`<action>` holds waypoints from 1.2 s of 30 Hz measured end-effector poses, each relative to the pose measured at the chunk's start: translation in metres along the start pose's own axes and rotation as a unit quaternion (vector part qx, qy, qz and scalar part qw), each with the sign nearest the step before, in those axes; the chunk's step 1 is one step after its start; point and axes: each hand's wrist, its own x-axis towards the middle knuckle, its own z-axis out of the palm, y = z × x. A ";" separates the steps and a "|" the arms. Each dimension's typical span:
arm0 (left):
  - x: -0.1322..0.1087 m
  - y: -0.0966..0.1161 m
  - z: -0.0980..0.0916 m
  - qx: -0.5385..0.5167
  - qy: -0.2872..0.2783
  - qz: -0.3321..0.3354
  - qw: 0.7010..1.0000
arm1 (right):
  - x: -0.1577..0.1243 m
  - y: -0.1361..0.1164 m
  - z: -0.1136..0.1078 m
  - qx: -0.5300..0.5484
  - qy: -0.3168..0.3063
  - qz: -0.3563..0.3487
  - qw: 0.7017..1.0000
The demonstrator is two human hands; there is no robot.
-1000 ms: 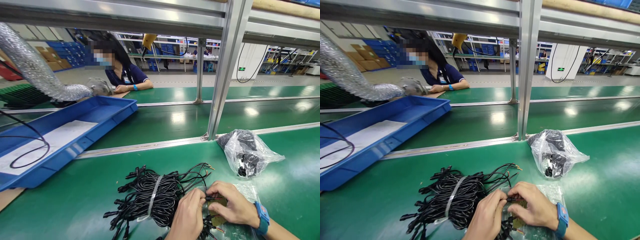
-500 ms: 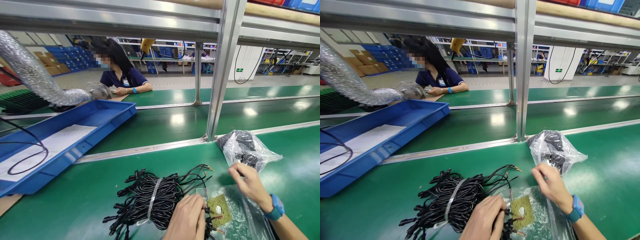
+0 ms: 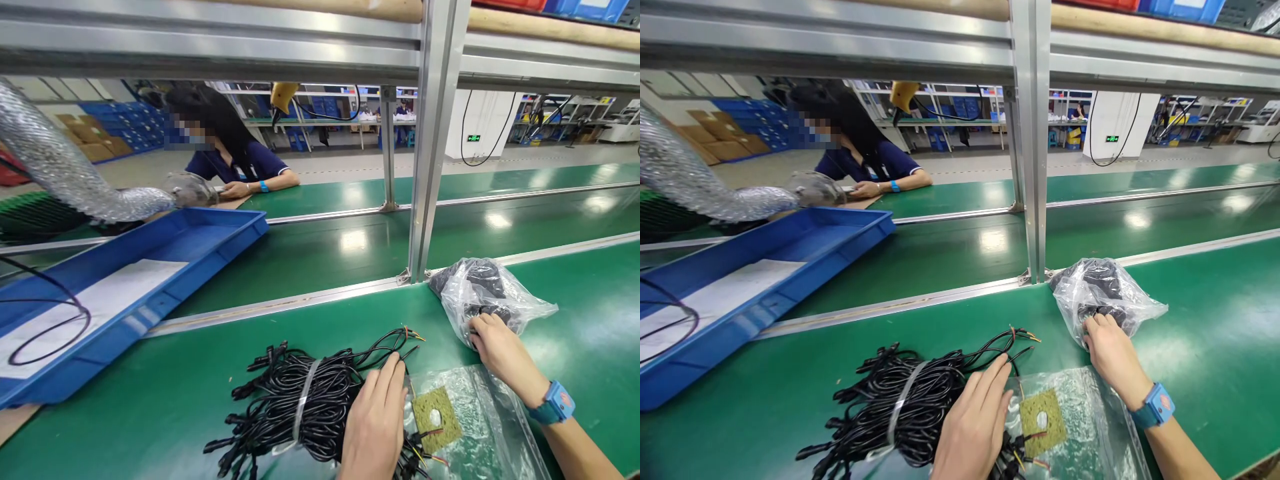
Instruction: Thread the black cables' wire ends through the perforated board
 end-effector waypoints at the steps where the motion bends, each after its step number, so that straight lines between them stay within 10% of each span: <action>1: 0.001 0.001 0.002 0.009 -0.009 -0.005 1.000 | 0.000 -0.001 0.000 -0.001 0.005 0.005 1.000; 14: 0.010 0.007 -0.004 -0.140 -0.032 0.005 0.990 | 0.004 -0.023 -0.020 0.199 0.155 -0.010 0.968; 24: -0.003 0.004 -0.001 -0.096 -0.184 0.034 0.978 | -0.002 -0.041 -0.016 0.306 0.033 -0.165 0.937; 36: 0.001 0.010 -0.001 -0.048 -0.190 0.009 0.980 | -0.010 -0.056 -0.029 0.385 -0.082 -0.195 0.898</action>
